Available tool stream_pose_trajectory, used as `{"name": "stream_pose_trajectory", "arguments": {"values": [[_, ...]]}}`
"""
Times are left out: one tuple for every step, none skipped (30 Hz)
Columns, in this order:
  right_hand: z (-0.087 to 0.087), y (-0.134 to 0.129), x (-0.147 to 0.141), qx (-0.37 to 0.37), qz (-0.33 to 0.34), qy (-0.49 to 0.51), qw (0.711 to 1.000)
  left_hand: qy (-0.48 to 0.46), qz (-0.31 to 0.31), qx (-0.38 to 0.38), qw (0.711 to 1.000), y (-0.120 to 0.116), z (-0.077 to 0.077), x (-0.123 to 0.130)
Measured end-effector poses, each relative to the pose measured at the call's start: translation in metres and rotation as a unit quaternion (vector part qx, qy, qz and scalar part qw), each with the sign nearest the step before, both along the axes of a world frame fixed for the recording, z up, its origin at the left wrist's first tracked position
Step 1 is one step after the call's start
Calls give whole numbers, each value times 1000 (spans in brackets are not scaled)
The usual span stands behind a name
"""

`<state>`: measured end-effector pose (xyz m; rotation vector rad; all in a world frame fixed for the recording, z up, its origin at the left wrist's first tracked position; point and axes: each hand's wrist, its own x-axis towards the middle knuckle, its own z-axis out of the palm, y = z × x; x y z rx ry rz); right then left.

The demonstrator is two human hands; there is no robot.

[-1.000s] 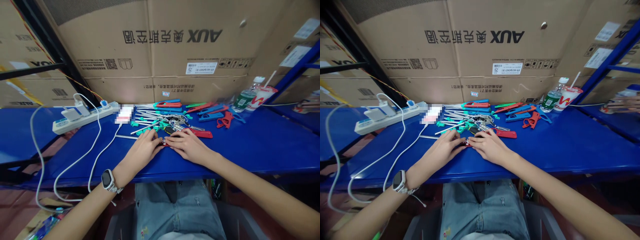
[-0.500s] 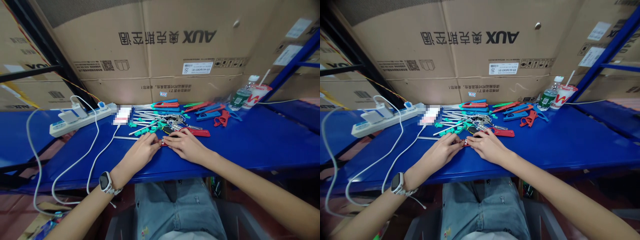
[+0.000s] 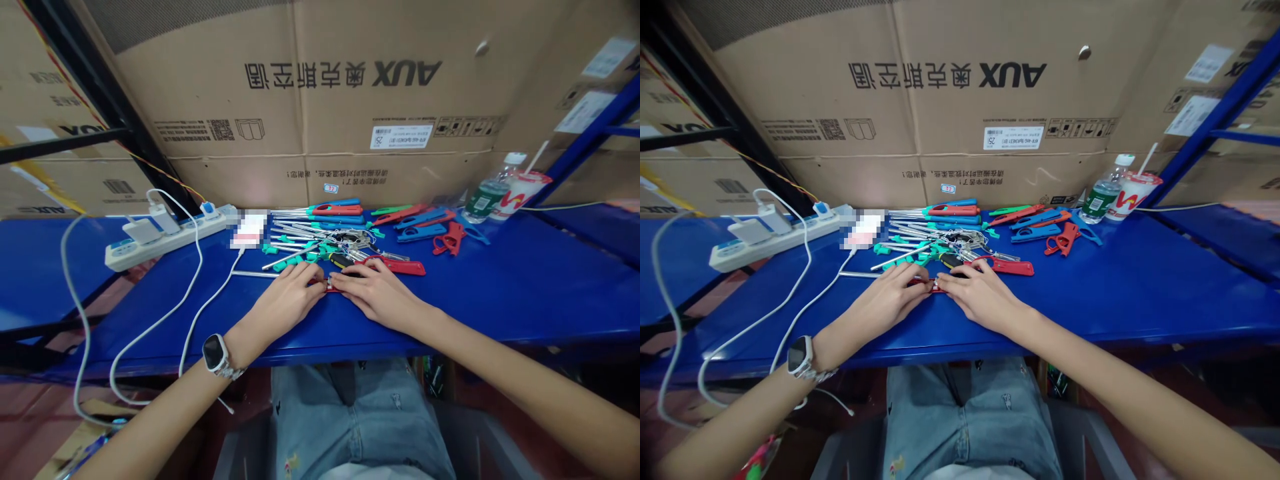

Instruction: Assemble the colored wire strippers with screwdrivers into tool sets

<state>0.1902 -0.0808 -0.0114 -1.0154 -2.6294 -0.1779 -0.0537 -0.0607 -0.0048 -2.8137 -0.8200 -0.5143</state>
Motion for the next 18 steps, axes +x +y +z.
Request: {"name": "stream_pose_trajectory", "arguments": {"values": [[0, 0, 1, 1, -3, -1, 1000, -3, -5, -3, 1000, 1, 0, 0], [1, 0, 3, 3, -7, -2, 1000, -9, -13, -10, 1000, 3, 1, -1], [2, 0, 5, 4, -10, -2, 1000, -19, -21, -20, 999, 5, 1, -3], [2, 0, 8, 5, -13, -2, 1000, -31, -27, -30, 999, 7, 2, -6], [3, 1, 10, 6, -18, -3, 1000, -47, -27, -41, 998, 10, 3, -9], [4, 1, 13, 6, -22, -4, 1000, -63, -21, -53, 996, 12, 3, -12], [4, 1, 16, 6, -25, -5, 1000, -76, -12, -64, 995, 15, 4, -14], [5, 2, 18, 6, -27, -7, 1000, -82, -2, -75, 994, 17, 4, -16], [5, 2, 20, 6, -28, -8, 1000, -81, 6, -85, 993, 19, 5, -16], [5, 2, 21, 6, -28, -9, 1000, -75, 11, -94, 993, 21, 5, -16], [4, 3, 22, 7, -29, -9, 1000, -64, 13, -103, 993, 23, 6, -14], [4, 3, 22, 9, -30, -7, 999, -55, 13, -110, 992, 25, 6, -12], [3, 3, 23, 11, -31, -5, 999, -48, 11, -115, 992, 27, 7, -10], [2, 3, 22, 13, -31, -4, 999, -44, 5, -120, 992, 29, 7, -7], [2, 3, 22, 15, -30, -2, 999, -43, -3, -126, 991, 31, 7, -5], [1, 3, 22, 17, -29, -3, 999, -47, -12, -131, 990, 33, 7, -3], [1, 3, 22, 18, -29, -4, 999, -53, -20, -136, 989, 35, 6, -1], [1, 3, 22, 19, -28, -7, 999, -60, -24, -139, 988, 37, 5, 0]]}}
